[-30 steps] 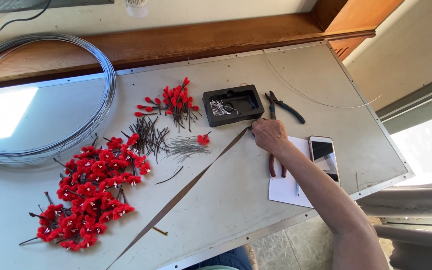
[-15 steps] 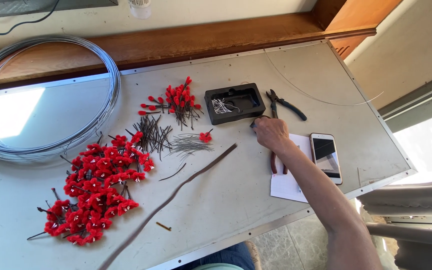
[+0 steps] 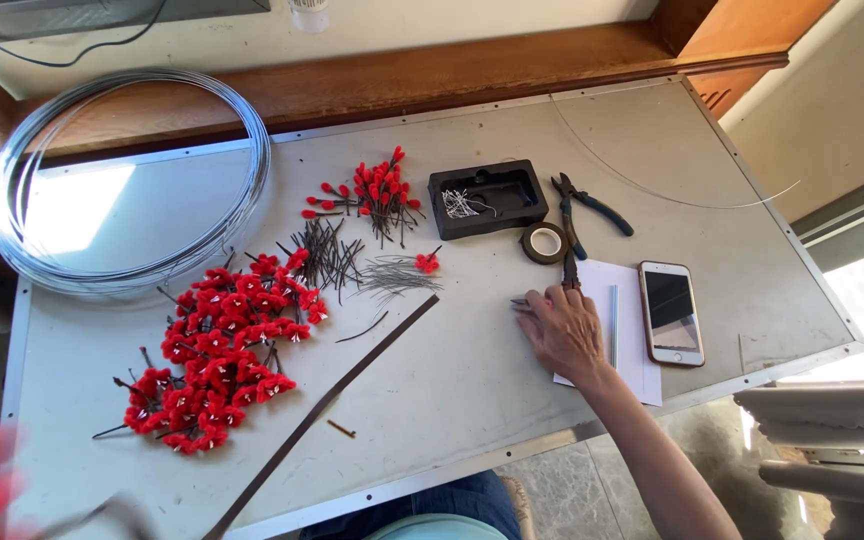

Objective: Assembling an artificial flower branch by attaching small red flowers to a wire stem using floral tape.

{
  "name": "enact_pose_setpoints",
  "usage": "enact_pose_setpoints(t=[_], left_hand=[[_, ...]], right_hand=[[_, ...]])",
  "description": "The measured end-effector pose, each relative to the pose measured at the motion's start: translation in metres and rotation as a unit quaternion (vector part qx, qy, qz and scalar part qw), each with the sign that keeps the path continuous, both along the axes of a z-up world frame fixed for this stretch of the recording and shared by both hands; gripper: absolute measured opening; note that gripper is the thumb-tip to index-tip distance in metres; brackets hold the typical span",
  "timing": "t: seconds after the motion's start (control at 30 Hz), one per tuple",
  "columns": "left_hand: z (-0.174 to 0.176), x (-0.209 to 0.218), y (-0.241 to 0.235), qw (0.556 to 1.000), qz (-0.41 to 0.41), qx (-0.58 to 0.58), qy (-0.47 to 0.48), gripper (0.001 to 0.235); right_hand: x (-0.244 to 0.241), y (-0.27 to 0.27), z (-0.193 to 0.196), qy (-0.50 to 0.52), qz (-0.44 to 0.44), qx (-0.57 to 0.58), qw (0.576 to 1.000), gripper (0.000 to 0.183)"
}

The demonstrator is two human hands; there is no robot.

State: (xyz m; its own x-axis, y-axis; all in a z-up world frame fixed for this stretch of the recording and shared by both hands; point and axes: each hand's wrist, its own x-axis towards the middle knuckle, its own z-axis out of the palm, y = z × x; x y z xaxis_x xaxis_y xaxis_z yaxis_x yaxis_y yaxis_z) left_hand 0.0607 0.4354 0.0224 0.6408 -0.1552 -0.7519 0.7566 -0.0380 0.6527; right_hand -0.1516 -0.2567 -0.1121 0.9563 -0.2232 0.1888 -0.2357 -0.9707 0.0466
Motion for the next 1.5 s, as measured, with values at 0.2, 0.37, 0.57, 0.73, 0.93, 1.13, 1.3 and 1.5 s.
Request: enact_pose_setpoints(t=[0.2,0.37,0.57,0.73,0.93,1.13,1.3,1.5], left_hand=[[0.070,-0.107,-0.274,0.937,-0.096,-0.174,-0.286,0.021],[0.054,-0.115,-0.371,0.933,-0.169,-0.253,-0.193,0.013],[0.024,-0.091,-0.378,0.920,-0.112,-0.245,-0.286,0.011],[0.006,-0.080,-0.388,0.937,-0.113,-0.180,-0.277,0.011],[-0.036,-0.077,-0.453,0.911,-0.202,-0.157,-0.324,0.009],[-0.060,-0.075,-0.461,0.936,-0.212,-0.123,-0.255,0.009],[-0.053,-0.075,-0.447,0.952,-0.177,-0.121,-0.219,0.011],[-0.034,-0.064,-0.399,0.968,-0.142,-0.116,-0.174,0.011]], right_hand=[[0.006,0.057,0.036,-0.160,0.073,0.143,0.974,0.088],[-0.001,0.168,0.130,-0.102,0.352,0.647,0.668,0.113],[-0.110,0.127,0.084,0.023,0.087,0.806,0.585,0.064],[-0.221,0.054,0.042,-0.049,-0.072,0.761,0.643,0.063],[-0.267,0.041,0.040,-0.206,-0.240,0.603,0.732,0.047],[-0.271,0.031,0.034,-0.301,-0.374,0.411,0.775,0.033],[-0.071,0.112,0.041,-0.385,-0.042,0.259,0.885,0.040],[-0.005,0.153,0.008,-0.305,-0.058,0.607,0.732,0.042]])
